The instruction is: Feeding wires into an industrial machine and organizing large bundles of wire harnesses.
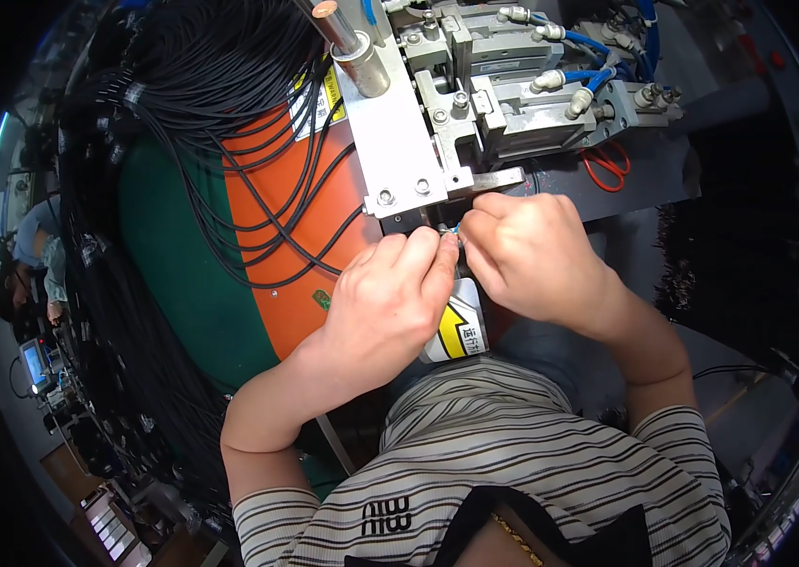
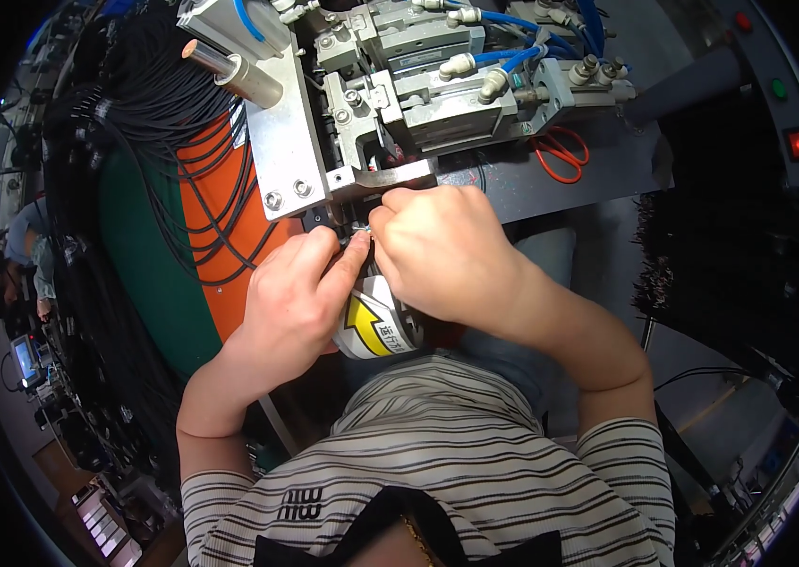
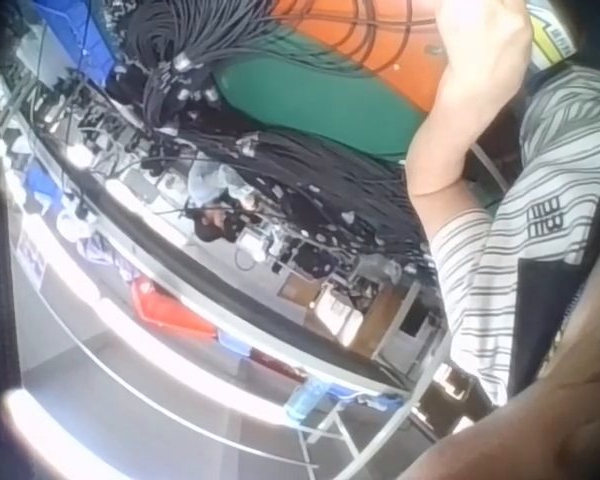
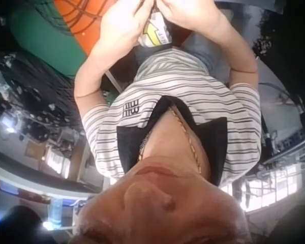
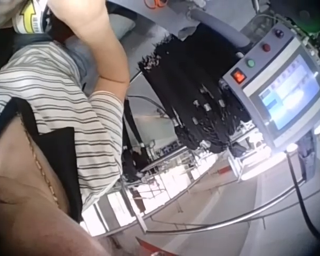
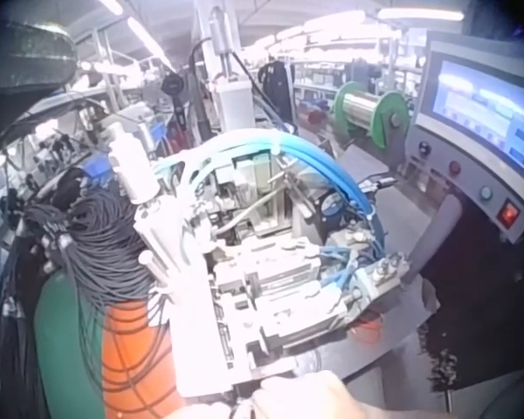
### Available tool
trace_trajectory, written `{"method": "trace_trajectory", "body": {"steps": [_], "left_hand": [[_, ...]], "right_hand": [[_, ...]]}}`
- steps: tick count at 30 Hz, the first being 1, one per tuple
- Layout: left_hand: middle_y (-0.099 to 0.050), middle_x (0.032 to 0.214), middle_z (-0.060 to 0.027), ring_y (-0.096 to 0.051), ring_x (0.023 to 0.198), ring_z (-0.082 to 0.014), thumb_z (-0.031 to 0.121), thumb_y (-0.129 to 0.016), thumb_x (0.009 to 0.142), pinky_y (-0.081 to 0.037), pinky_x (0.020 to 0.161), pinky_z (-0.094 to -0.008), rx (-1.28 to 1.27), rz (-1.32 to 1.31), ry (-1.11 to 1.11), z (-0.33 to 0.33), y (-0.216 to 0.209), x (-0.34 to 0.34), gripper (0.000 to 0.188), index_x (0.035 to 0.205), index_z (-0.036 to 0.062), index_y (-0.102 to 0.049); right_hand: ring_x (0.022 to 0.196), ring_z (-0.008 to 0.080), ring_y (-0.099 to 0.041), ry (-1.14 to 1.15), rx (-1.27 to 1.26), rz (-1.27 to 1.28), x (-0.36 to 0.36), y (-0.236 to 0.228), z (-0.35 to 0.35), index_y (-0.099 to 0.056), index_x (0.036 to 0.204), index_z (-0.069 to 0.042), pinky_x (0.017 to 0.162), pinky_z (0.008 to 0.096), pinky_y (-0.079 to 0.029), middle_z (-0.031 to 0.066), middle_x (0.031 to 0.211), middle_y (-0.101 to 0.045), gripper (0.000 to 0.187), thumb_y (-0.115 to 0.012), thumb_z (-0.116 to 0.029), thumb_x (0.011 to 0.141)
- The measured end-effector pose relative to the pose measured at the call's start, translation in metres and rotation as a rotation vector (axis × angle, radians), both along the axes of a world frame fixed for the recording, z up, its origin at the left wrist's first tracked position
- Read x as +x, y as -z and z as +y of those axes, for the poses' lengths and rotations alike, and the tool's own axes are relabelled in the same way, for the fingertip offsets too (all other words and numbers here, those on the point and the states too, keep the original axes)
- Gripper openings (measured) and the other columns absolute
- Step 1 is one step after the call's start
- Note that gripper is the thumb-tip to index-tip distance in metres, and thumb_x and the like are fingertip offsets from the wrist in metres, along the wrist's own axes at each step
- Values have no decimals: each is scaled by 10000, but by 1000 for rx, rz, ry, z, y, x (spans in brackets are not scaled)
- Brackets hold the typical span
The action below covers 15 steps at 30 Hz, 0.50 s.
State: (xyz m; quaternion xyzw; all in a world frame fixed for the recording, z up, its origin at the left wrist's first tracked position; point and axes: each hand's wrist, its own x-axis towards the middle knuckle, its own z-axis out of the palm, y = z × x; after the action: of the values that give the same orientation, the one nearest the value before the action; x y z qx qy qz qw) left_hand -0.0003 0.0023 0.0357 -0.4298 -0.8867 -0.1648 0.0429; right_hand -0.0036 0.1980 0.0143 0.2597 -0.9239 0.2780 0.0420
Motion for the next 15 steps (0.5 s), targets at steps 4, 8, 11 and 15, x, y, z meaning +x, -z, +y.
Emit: {"method": "trace_trajectory", "body": {"steps": [4, 8, 11, 15], "left_hand": [[-508, 861, -99, -563, 733, -233, 44, -650, 712, -486, 623, -345, -3, 14, 16, 0, 1, -1, 424, 1123, -59, -637], [-520, 873, -81, -559, 746, -205, 54, -634, 773, -486, 620, -319, 0, 27, 19, -1, 1, -4, 335, 1090, -52, -642], [-526, 888, -83, -561, 744, -215, 66, -634, 767, -490, 628, -328, -20, 12, 6, -3, 0, -5, 356, 1109, -35, -644], [-553, 896, -89, -578, 758, -233, 40, -651, 736, -490, 634, -347, 17, 17, -37, -9, 4, -8, 339, 1071, -7, -667]], "right_hand": [[571, 288, -606, 14, -134, 25, 3, 16, 0, -651, 833, -29, 505, 361, -474, 93, 772, -616, 59, -680, -69, 800], [562, 283, -613, 116, -320, 71, 6, 21, -4, -664, 823, -27, 504, 353, -479, 100, 756, -637, 52, -686, -65, 795], [556, 282, -617, 90, -276, 28, 0, 16, -4, -669, 812, -18, 504, 347, -484, 109, 733, -646, 50, -689, -61, 794], [535, 252, -618, 86, -284, -62, -8, 11, 1, -665, 796, 1, 502, 336, -482, 117, 691, -639, 62, -677, -59, 805]]}}
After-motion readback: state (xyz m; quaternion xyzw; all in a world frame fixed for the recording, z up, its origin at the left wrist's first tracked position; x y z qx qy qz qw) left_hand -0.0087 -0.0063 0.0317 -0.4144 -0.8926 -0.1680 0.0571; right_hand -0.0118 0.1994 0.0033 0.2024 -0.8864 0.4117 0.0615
